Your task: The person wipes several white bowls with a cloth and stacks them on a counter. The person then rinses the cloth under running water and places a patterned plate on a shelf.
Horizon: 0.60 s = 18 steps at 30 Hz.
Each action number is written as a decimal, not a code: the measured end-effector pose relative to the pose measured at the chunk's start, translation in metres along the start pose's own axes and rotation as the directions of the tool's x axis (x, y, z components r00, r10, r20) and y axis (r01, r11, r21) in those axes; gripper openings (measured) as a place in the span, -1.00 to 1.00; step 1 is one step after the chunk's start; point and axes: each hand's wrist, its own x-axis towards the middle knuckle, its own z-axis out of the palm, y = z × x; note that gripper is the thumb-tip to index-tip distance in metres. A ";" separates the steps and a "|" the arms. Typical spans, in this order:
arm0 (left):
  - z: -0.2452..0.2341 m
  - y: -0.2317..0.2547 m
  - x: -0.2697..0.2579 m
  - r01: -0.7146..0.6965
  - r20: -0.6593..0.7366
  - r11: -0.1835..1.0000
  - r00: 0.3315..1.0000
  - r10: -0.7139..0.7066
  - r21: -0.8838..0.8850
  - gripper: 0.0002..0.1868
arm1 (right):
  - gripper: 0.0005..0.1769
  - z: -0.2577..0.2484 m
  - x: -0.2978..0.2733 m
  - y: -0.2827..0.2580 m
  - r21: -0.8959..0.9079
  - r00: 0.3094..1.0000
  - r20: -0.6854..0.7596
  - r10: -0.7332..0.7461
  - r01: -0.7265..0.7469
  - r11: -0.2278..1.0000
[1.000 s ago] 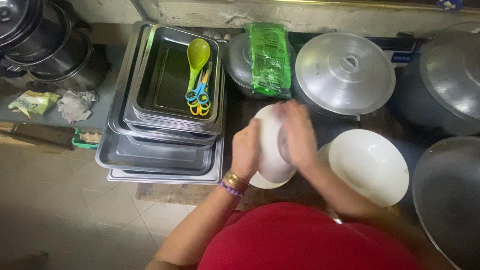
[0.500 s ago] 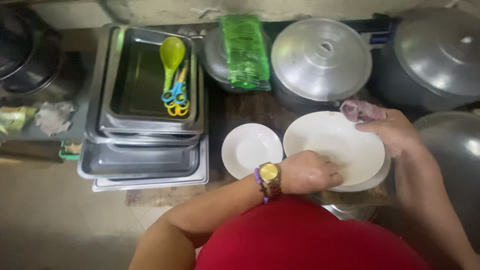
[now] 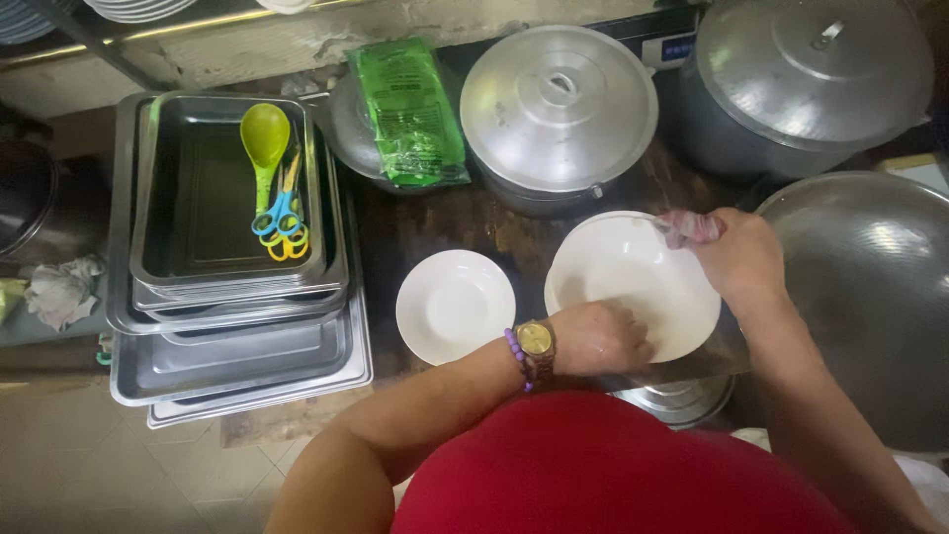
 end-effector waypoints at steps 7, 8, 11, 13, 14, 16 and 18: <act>0.010 -0.007 0.005 0.017 0.136 0.999 0.991 -0.011 -0.049 -0.66 | -0.78 -0.031 -0.003 -0.028 0.364 0.998 -0.040 0.056 -0.037 0.931; 0.010 -0.007 0.006 0.038 0.117 0.998 0.993 -0.032 -0.051 -0.64 | -0.81 -0.034 -0.005 -0.035 0.428 0.998 -0.012 0.063 -0.052 0.902; 0.007 -0.006 0.008 0.101 0.090 0.994 0.991 -0.096 -0.052 -0.59 | -0.83 -0.038 -0.010 -0.056 0.641 0.996 0.068 0.049 -0.081 0.763; 0.004 -0.004 0.005 0.145 0.108 0.988 0.984 -0.139 -0.049 -0.57 | -0.81 -0.038 -0.013 -0.071 0.799 0.995 0.104 0.002 -0.085 0.595; 0.003 -0.004 0.001 0.159 0.104 0.984 0.983 -0.151 -0.076 -0.58 | -0.77 -0.038 -0.014 -0.078 0.838 0.987 0.159 -0.006 -0.132 0.529; 0.000 -0.006 -0.013 0.187 0.097 0.974 0.980 -0.175 -0.130 -0.61 | -0.65 -0.035 -0.020 -0.095 0.891 0.963 0.267 -0.035 -0.233 0.389; -0.007 -0.012 -0.044 0.112 -0.145 0.984 0.981 -0.132 -0.136 -0.77 | -0.61 -0.031 -0.028 -0.113 0.904 0.944 0.308 -0.119 -0.252 0.345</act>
